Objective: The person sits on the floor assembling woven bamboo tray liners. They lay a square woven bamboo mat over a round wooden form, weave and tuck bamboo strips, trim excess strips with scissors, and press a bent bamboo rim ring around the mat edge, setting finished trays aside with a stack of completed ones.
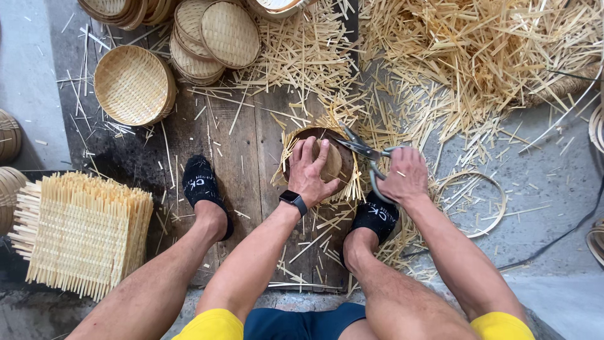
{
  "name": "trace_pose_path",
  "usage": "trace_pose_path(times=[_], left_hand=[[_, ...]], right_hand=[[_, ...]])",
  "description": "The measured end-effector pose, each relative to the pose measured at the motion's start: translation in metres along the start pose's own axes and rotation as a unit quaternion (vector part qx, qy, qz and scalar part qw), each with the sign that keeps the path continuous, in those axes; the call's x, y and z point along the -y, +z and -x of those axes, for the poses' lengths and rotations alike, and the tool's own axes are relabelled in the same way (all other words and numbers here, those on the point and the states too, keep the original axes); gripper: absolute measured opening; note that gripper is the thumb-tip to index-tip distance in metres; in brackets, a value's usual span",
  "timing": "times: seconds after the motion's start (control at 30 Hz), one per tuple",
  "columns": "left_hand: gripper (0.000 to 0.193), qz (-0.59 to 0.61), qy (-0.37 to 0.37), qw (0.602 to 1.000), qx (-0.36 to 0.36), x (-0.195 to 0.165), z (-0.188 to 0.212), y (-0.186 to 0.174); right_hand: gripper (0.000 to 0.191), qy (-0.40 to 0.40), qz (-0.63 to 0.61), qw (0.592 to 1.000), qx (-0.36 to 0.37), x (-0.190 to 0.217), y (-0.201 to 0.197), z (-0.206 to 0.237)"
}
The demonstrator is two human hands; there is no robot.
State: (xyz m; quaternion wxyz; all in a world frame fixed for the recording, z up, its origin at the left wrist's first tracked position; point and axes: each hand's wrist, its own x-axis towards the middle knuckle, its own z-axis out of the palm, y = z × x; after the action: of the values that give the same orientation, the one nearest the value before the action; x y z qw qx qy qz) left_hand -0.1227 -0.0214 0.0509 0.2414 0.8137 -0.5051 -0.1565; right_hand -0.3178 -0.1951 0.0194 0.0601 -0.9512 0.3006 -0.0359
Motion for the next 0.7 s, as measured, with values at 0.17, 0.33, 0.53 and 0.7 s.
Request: trace_pose_path(times=[0.17, 0.33, 0.53, 0.7], left_hand=[[0.099, 0.008, 0.047, 0.999, 0.017, 0.009, -0.003, -0.007], [0.095, 0.014, 0.102, 0.991, 0.080, 0.021, -0.010, -0.015], [0.096, -0.015, 0.146, 0.974, 0.173, 0.019, -0.020, -0.028], [0.106, -0.039, -0.022, 0.999, -0.011, -0.017, 0.000, -0.015]], right_hand=[[0.029, 0.003, 0.045, 0.993, 0.109, -0.021, 0.011, -0.013], [0.033, -0.020, 0.000, 0.997, 0.072, -0.043, 0.011, -0.009], [0.034, -0.026, 0.029, 0.996, 0.086, -0.027, 0.037, -0.017], [0.036, -0.029, 0.001, 0.995, 0.093, -0.050, 0.016, -0.008]])
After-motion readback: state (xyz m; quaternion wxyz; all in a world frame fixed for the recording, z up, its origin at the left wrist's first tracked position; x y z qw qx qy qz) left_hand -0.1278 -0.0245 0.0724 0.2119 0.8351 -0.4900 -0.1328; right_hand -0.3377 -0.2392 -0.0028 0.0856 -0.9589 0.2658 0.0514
